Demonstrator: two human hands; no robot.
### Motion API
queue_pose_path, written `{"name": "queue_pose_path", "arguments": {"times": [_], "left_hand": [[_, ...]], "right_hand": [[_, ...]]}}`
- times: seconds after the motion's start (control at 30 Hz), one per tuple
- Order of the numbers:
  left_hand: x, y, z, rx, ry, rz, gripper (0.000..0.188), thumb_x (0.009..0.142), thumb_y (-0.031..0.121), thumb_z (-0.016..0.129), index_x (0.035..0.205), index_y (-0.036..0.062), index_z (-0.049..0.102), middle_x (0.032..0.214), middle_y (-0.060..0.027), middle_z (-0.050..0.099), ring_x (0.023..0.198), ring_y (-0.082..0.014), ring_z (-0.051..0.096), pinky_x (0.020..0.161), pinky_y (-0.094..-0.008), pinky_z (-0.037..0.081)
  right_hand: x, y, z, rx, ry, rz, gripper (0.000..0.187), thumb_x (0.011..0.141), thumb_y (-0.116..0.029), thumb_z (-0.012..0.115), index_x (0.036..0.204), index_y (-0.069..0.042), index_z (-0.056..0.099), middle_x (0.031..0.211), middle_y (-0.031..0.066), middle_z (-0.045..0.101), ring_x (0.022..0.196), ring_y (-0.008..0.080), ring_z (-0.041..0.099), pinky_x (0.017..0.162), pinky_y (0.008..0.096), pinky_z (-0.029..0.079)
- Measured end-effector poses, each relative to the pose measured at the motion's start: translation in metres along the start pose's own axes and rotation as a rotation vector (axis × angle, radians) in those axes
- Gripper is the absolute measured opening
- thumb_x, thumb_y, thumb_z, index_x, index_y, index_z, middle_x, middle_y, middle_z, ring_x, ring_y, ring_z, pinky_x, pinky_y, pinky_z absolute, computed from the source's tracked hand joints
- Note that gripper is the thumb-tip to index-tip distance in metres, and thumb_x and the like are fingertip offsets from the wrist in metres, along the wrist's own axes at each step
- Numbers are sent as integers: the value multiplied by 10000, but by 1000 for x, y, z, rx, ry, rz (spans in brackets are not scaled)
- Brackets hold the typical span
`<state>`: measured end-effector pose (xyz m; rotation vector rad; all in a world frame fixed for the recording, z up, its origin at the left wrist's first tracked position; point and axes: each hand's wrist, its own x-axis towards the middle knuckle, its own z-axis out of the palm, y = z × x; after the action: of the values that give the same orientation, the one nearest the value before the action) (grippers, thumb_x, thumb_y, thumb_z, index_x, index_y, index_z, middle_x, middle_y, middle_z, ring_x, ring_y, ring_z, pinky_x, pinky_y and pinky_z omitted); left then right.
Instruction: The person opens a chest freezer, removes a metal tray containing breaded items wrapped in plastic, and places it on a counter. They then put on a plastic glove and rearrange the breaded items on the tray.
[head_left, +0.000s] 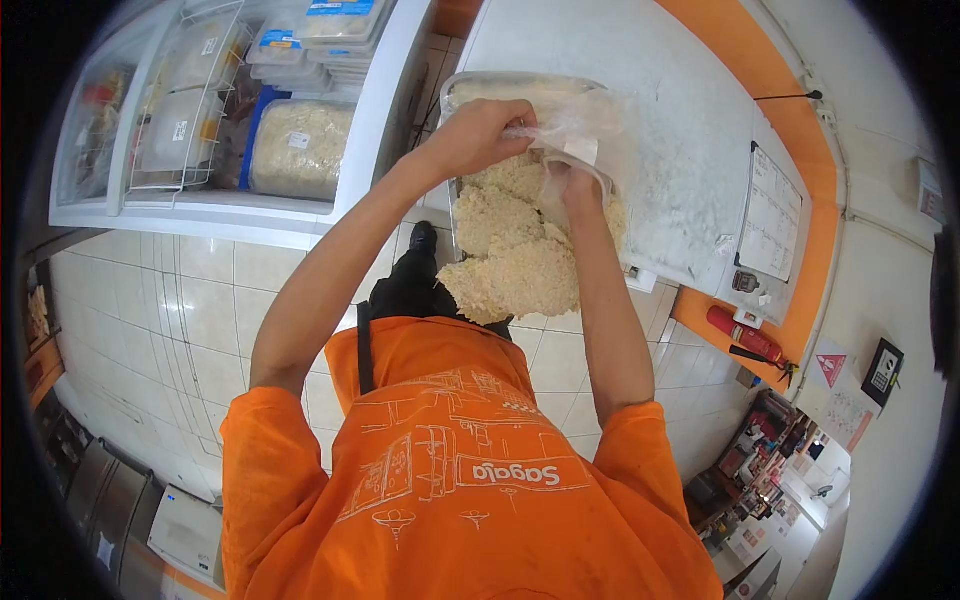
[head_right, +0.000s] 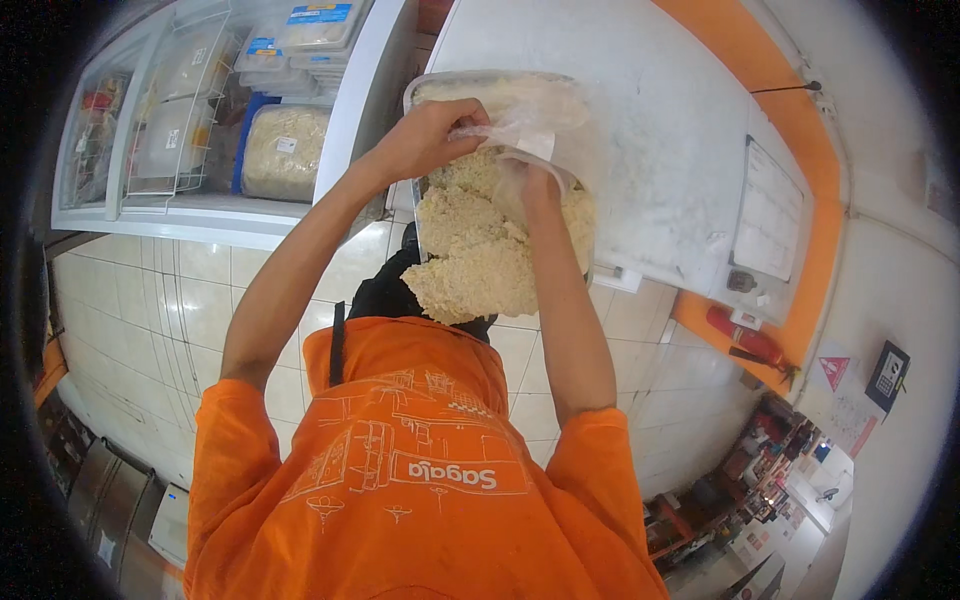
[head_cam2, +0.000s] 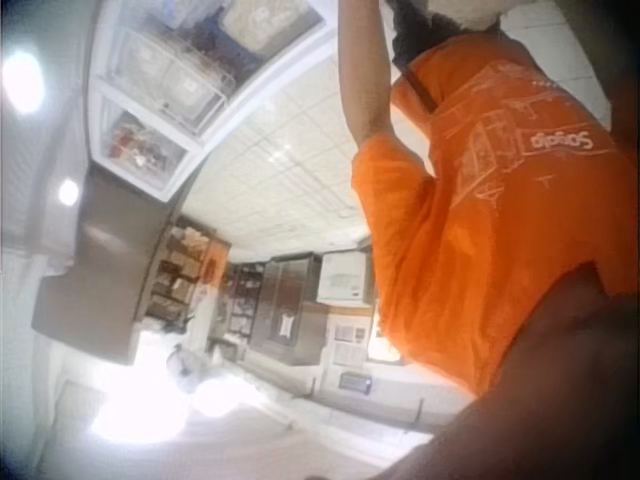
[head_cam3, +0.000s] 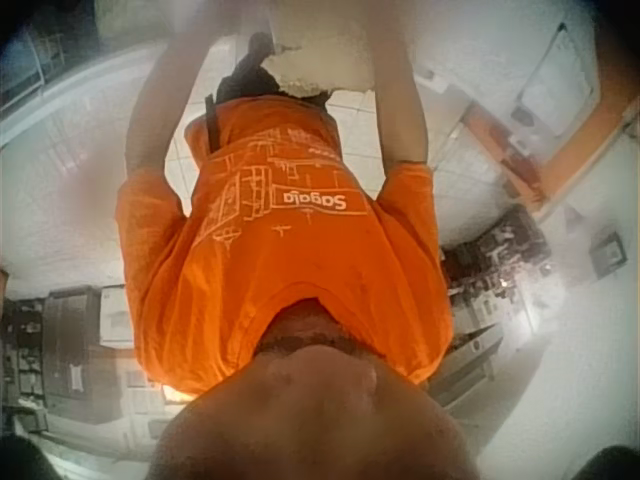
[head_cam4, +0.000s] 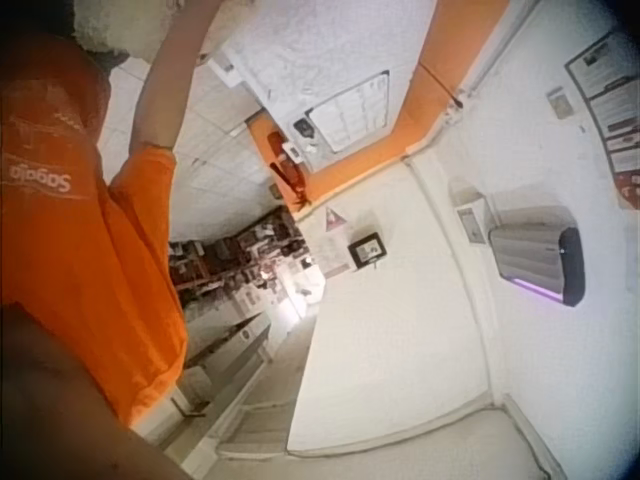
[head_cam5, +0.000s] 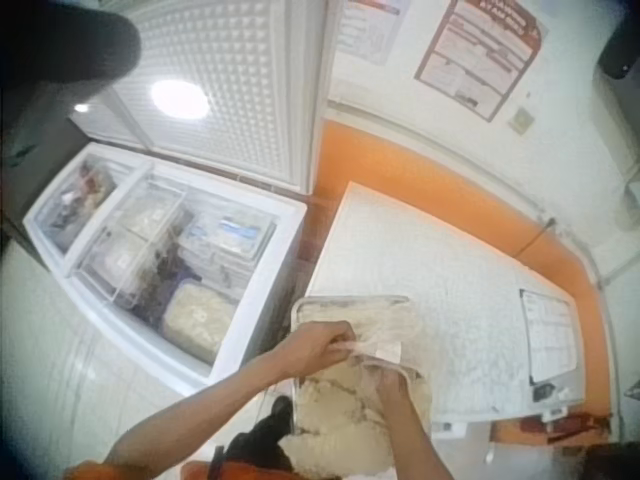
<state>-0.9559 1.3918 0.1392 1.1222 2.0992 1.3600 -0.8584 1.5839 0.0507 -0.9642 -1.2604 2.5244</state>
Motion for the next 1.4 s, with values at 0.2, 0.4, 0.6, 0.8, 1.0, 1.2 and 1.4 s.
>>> {"name": "queue_pose_path", "arguments": {"times": [0.2, 0.4, 0.6, 0.8, 1.0, 1.2, 1.4], "left_hand": [[2, 4, 9, -2, 4, 49, 199, 852, 149, 649, 996, 15, 621, 873, -171, 677, 820, -312, 663, 745, -378, 501], [2, -4, 4, -3, 26, 46, 208, 850, 157, 651, 990, 8, 612, 856, -167, 666, 814, -311, 653, 751, -375, 497], [0, -13, -12, 8, 105, -3, 232, 860, 191, 643, 1002, 11, 608, 837, -157, 635, 760, -290, 602, 706, -363, 471], [-1, -5, -14, -1, 66, 44, 228, 862, 199, 640, 994, 15, 612, 830, -147, 627, 758, -278, 598, 694, -364, 465], [-7, -14, -20, 41, 97, 30, 224, 868, 206, 640, 980, 14, 615, 809, -146, 635, 746, -258, 609, 690, -351, 470], [11, -18, -17, -23, 0, 6, 210, 879, 196, 634, 964, 6, 614, 778, -132, 631, 724, -220, 601, 687, -340, 470], [16, -22, -15, 49, 75, 103, 197, 877, 188, 639, 974, 18, 616, 768, -119, 620, 684, -199, 552, 672, -328, 457]], "right_hand": [[3, -11, -6, -158, 211, -81, 228, 891, -225, 597, 1064, -78, 624, 961, 101, 656, 848, 241, 626, 696, 374, 525], [-49, -17, 35, -1268, 415, -170, 214, 865, -174, 614, 1023, -33, 645, 905, 136, 666, 807, 267, 634, 702, 380, 518], [-81, -7, 78, -1637, 2, -570, 185, 817, -136, 604, 966, -48, 669, 878, 208, 665, 873, 346, 640, 770, 437, 503], [-31, 22, 91, -2045, -285, -475, 339, 897, -189, 521, 1192, -38, 593, 1110, 188, 646, 1022, 320, 639, 879, 413, 505], [-9, 24, 85, -1923, -440, -646, 342, 924, -184, 474, 1212, -6, 526, 1257, 198, 555, 1128, 313, 566, 955, 404, 456], [37, 23, 37, -2247, -547, -1106, 425, 936, -254, 476, 1332, -99, 490, 1269, 150, 575, 1201, 280, 533, 1008, 402, 422], [-6, -24, 58, -1854, -415, -333, 341, 901, -216, 507, 1178, -37, 594, 1101, 205, 630, 1046, 322, 605, 909, 399, 482]]}}
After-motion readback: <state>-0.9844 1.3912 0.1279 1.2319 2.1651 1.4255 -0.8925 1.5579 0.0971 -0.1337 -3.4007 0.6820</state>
